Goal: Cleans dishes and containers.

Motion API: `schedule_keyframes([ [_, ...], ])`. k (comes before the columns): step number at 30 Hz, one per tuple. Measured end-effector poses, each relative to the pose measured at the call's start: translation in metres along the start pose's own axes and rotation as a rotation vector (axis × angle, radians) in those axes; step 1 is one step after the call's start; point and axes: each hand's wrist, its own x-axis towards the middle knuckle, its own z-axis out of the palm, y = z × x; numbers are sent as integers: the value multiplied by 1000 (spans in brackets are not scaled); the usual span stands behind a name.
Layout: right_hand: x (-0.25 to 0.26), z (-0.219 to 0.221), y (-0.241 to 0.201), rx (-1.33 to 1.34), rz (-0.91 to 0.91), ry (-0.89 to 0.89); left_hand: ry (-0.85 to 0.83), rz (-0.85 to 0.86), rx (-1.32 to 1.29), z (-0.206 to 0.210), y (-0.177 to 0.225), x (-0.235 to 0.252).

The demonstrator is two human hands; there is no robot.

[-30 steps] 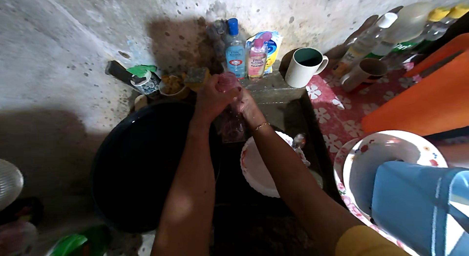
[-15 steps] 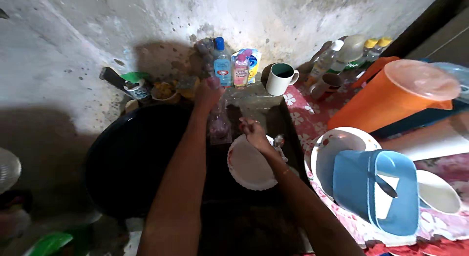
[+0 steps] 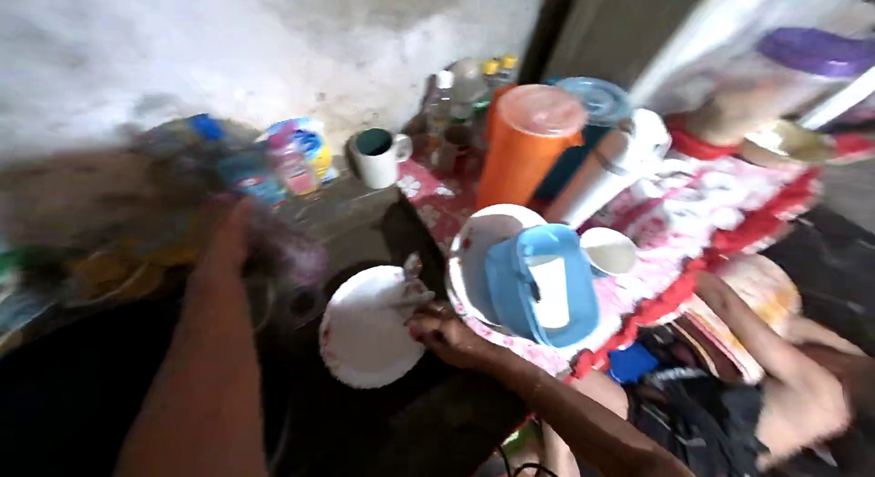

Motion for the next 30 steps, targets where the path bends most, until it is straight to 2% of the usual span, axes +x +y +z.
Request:
schedule_keyframes([
  [4, -6, -1, 3, 129, -19, 59, -64, -66, -98, -12, -37, 25],
  [7, -8, 4, 8, 262, 36, 107, 3, -278, -223, -2, -37, 28],
  [13, -7, -1, 10, 247, 78, 36, 88, -403, -621, 30, -15, -40],
  [17, -7, 2, 13, 270, 70, 44, -1, -361, -841, 52, -10, -47],
  [21, -8, 1, 13, 294, 85, 29, -56, -296, -912, 71, 1, -49],
  [25, -8, -1, 8, 285, 86, 44, -52, -371, -981, 82, 13, -41],
  [30, -8, -2, 9, 270, 83, 38, -94, -326, -1121, 86, 35, -49],
])
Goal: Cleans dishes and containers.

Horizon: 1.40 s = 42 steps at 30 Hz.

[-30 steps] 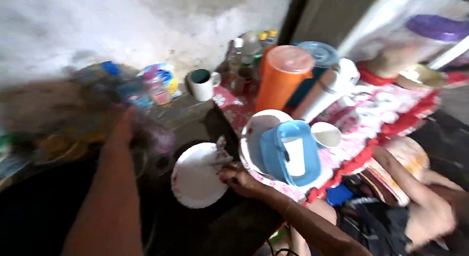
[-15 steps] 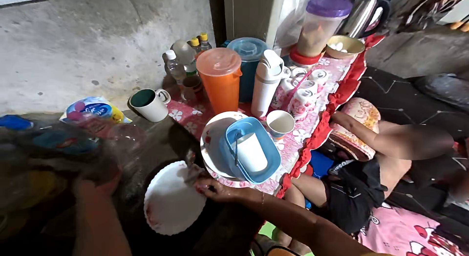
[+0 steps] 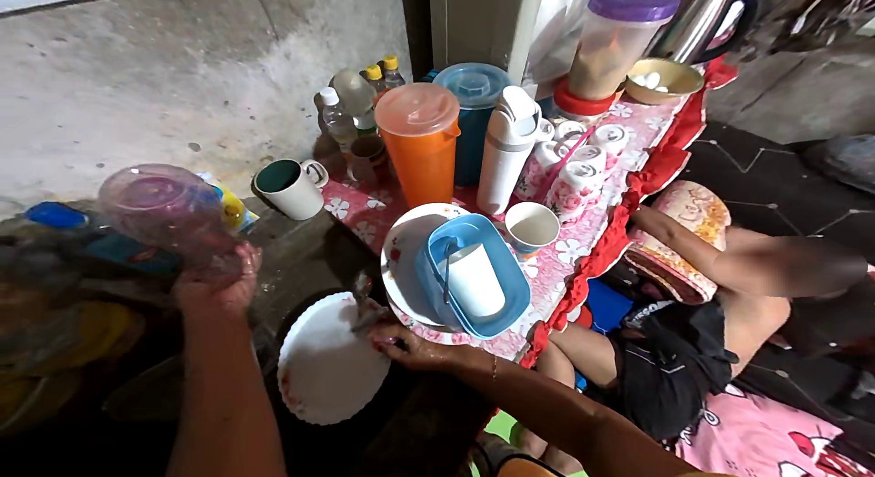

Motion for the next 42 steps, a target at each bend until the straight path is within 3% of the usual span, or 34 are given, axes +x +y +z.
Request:
schedule_keyframes([
  [5, 1, 2, 2, 42, 27, 1, 30, 53, 138, 2, 18, -7],
  [14, 2, 4, -8, -49, 135, 37, 293, 401, 1021, -12, 63, -8],
  [20, 4, 6, 5, -43, 32, 60, 363, 387, 1158, -33, 60, 19],
  [25, 5, 7, 4, -75, 14, 86, 437, 252, 1017, -38, 55, 22],
  [34, 5, 5, 9, 12, 41, 88, 400, 389, 1024, -56, 58, 36],
  [38, 5, 5, 13, -87, 12, 71, 383, 357, 1079, -62, 57, 37],
  [42, 6, 6, 3, -111, 96, 41, 388, 342, 1151, -61, 59, 31],
])
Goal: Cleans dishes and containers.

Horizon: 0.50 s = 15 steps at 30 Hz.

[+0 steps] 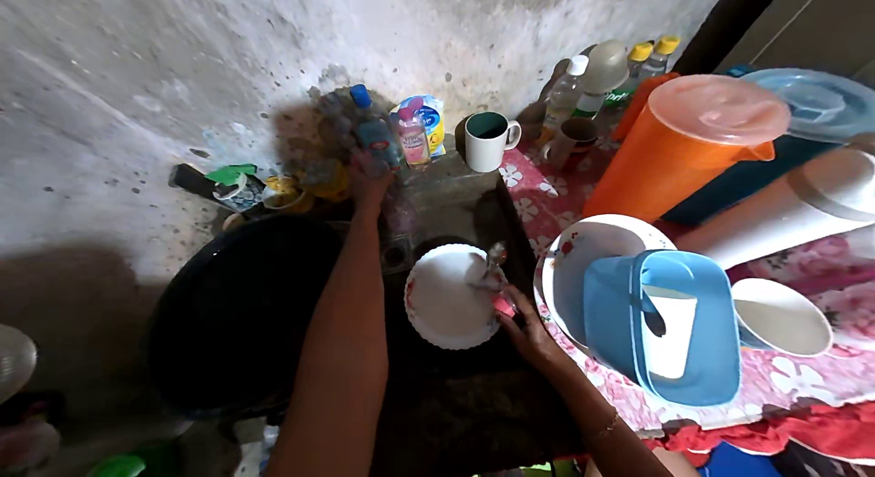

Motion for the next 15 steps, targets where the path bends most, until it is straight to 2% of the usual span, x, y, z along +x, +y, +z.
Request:
schedule_keyframes([
  [7, -1, -1, -9, -21, 44, 6, -19, -22, -21, 3, -2, 1],
  [10, -2, -4, -11, -31, 47, -48, -8, 2, 0, 2, -1, 0],
  [15, -2, -5, -9, -134, -53, -61, 11, -5, -7, 3, -1, 0],
])
